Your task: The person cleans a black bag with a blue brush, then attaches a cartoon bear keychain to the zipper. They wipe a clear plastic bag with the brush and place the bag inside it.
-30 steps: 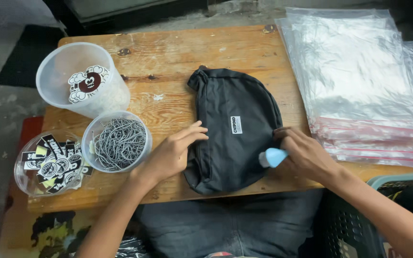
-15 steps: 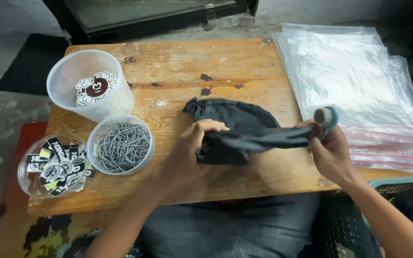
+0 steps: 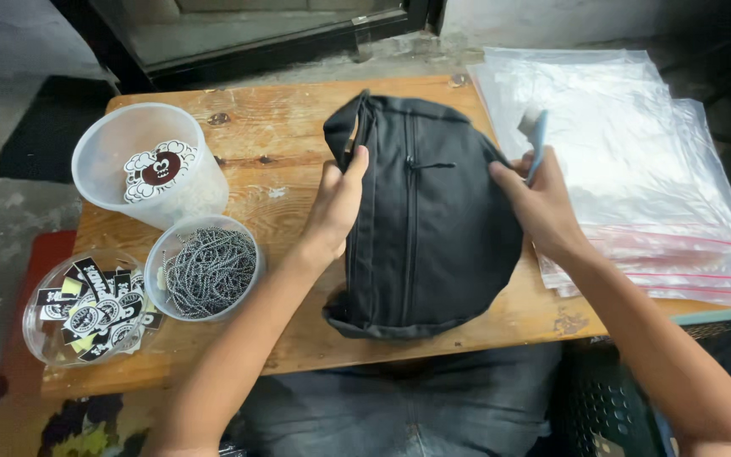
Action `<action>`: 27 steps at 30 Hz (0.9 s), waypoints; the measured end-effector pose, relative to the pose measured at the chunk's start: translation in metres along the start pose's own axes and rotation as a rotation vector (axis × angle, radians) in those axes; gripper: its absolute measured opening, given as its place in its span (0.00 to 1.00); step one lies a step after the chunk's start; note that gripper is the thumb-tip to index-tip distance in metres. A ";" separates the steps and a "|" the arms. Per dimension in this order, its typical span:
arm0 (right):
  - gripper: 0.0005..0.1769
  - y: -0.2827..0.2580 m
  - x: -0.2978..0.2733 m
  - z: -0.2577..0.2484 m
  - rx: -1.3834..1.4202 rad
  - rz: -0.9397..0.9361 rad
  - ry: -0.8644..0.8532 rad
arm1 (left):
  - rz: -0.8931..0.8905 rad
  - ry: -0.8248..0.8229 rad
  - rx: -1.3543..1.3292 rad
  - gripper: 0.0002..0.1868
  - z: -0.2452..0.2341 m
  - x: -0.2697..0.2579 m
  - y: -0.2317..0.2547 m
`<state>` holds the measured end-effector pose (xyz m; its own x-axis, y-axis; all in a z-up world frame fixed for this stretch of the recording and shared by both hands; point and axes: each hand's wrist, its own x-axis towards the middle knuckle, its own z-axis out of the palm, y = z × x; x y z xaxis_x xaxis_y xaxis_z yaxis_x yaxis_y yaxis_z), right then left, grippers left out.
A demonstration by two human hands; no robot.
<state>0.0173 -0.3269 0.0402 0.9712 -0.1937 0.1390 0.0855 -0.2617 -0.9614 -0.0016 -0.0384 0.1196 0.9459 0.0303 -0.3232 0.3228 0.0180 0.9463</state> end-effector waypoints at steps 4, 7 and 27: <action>0.25 0.010 0.005 0.023 -0.165 -0.020 -0.049 | -0.015 0.047 0.159 0.55 -0.001 0.061 -0.065; 0.24 0.002 0.003 0.030 -0.420 0.028 -0.096 | 0.081 0.061 0.330 0.41 -0.001 0.083 -0.098; 0.15 -0.024 -0.016 0.049 -1.148 -0.280 -0.149 | 0.666 0.254 0.980 0.19 -0.019 0.065 -0.093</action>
